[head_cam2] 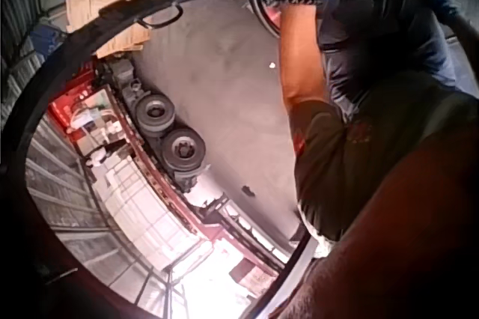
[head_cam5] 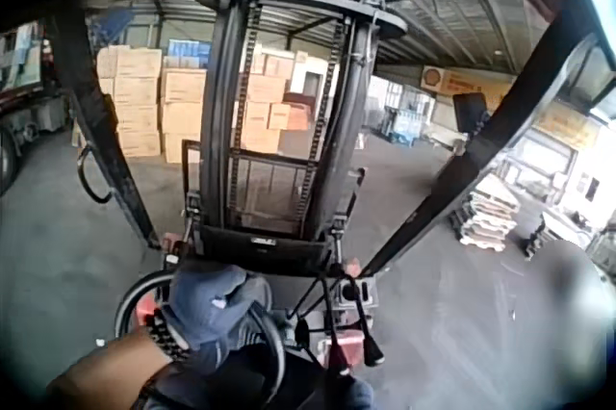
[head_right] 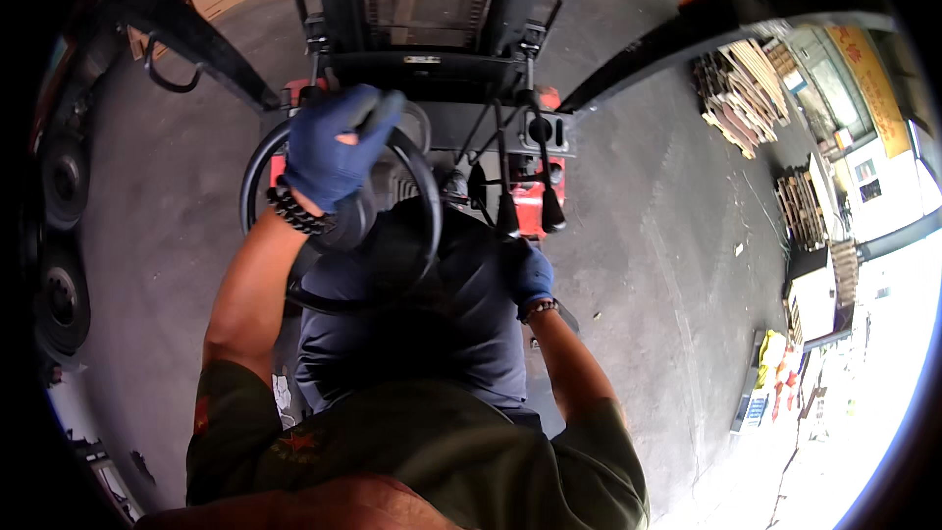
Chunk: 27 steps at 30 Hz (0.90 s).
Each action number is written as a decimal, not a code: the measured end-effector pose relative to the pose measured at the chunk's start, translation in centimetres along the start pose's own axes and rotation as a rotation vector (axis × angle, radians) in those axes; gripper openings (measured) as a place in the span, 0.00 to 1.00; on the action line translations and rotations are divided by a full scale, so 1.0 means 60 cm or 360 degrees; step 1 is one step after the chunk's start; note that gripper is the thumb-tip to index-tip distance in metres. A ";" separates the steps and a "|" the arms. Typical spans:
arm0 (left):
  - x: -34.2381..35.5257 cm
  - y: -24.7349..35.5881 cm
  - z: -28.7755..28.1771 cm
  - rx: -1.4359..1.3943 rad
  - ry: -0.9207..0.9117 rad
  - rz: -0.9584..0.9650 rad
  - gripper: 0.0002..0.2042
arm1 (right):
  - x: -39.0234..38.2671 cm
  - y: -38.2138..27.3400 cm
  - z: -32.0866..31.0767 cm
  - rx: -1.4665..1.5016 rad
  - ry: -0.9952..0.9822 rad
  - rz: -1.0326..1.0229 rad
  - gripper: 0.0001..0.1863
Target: The person operates a forklift in a warehouse, maneuvering the vehicle to position the forks under a stack of wooden planks. They lift the load and drive the forklift forward to transport the planks to a different location within the facility.
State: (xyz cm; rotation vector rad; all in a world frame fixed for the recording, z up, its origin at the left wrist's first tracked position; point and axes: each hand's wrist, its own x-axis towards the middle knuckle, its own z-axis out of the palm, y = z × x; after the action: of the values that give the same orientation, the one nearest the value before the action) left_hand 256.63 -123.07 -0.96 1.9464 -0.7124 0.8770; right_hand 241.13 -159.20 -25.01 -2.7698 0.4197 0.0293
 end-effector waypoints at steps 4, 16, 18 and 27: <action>-0.022 -0.149 0.470 0.0053 0.0115 -0.0142 0.07 | 0.420 0.360 0.121 0.0099 0.0105 -0.0206 0.17; -0.334 0.533 1.306 0.0894 -0.0398 -0.0318 0.14 | 0.689 1.383 -0.144 0.0151 0.0024 -0.0501 0.16; -0.326 0.702 1.440 0.0806 -0.0533 -0.0043 0.19 | 0.659 1.453 -0.215 0.0203 0.0022 -0.0553 0.17; -0.293 1.243 1.936 0.0389 -0.0207 -0.0017 0.18 | 0.372 2.037 -0.336 0.0134 -0.0100 -0.0642 0.18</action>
State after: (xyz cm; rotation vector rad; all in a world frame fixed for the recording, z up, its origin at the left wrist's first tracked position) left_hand 225.56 -256.77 -24.07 2.2389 -0.6949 0.8700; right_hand 226.30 -282.15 -47.51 -2.7084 -0.1538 0.0009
